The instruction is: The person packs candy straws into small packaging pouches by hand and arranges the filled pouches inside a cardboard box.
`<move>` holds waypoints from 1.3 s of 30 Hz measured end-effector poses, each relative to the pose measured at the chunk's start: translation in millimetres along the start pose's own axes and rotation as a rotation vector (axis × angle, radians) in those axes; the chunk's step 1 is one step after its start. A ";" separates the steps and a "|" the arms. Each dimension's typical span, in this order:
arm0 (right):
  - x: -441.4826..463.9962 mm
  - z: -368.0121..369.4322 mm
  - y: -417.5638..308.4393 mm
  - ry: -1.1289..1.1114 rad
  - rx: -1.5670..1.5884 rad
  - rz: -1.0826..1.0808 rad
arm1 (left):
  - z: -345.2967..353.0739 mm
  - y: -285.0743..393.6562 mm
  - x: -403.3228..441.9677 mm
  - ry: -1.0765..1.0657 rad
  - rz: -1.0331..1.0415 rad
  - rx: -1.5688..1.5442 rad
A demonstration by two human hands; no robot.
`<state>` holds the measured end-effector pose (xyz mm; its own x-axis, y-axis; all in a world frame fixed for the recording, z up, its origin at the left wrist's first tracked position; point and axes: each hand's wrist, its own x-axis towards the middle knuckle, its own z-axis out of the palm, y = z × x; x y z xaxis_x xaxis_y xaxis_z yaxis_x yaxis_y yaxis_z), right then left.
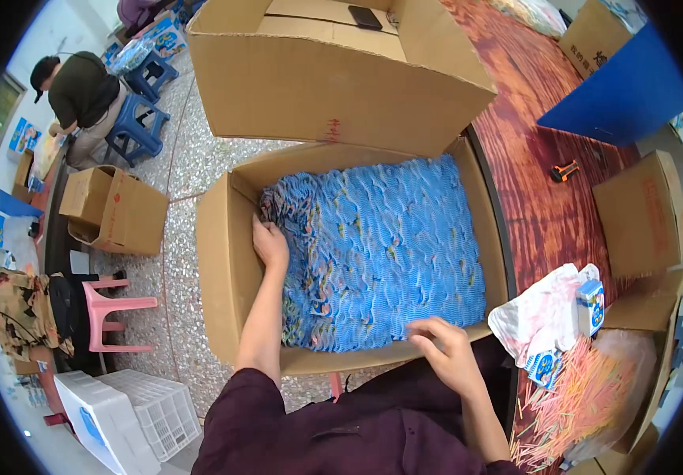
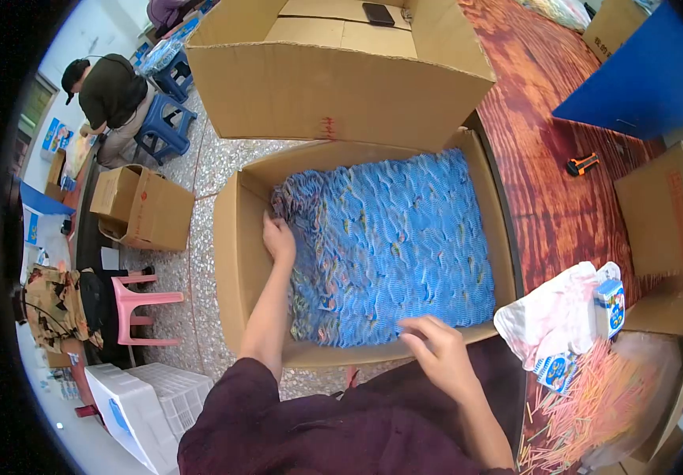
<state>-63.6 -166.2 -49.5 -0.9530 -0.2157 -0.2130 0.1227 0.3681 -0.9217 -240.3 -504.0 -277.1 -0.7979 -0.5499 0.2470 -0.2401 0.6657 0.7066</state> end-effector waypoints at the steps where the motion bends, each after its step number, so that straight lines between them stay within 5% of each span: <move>1: -12.5 -3.3 5.4 0.048 0.037 0.061 | -1.2 4.2 8.6 -0.036 -0.154 0.032; 3: -36.4 -9.7 18.6 0.070 0.034 0.104 | 10.3 9.5 25.5 -0.009 -0.068 0.098; 5: -55.7 -9.4 25.4 0.089 0.031 0.156 | 28.2 -3.3 43.7 -0.116 -0.226 0.310; 13: -70.2 -2.9 16.9 0.211 0.163 0.255 | 43.9 -7.7 56.6 -0.189 -0.265 0.420; 19: -69.9 4.1 20.5 0.177 0.081 0.215 | 22.0 7.2 26.3 0.004 -0.148 0.259; 24: -80.0 4.2 19.3 0.077 -0.064 0.128 | 46.8 -52.2 45.3 -0.210 -0.021 0.234; 28: -104.0 -4.7 21.3 0.134 -0.150 -0.015 | -1.8 18.8 36.8 -0.257 -0.036 0.281; 29: -110.8 -8.1 21.8 0.157 -0.166 -0.035 | -7.8 14.9 33.5 -0.192 0.127 0.204; 33: -150.3 -20.7 28.4 0.227 -0.125 -0.017 | -6.5 -23.6 53.8 -0.395 0.115 -0.191; 36: -185.5 -32.0 37.2 0.281 -0.102 -0.026 | -48.0 69.2 -21.7 -0.556 0.146 -0.328; 39: -218.2 -43.4 50.3 0.364 0.079 -0.048 | -85.6 189.0 -134.0 -0.798 0.396 -0.385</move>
<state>138.4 -61.4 -35.3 -0.9925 0.1099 -0.0532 0.0833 0.2910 -0.9531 -131.4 -347.7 -119.9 -0.9567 0.2764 0.0912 0.2105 0.4404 0.8728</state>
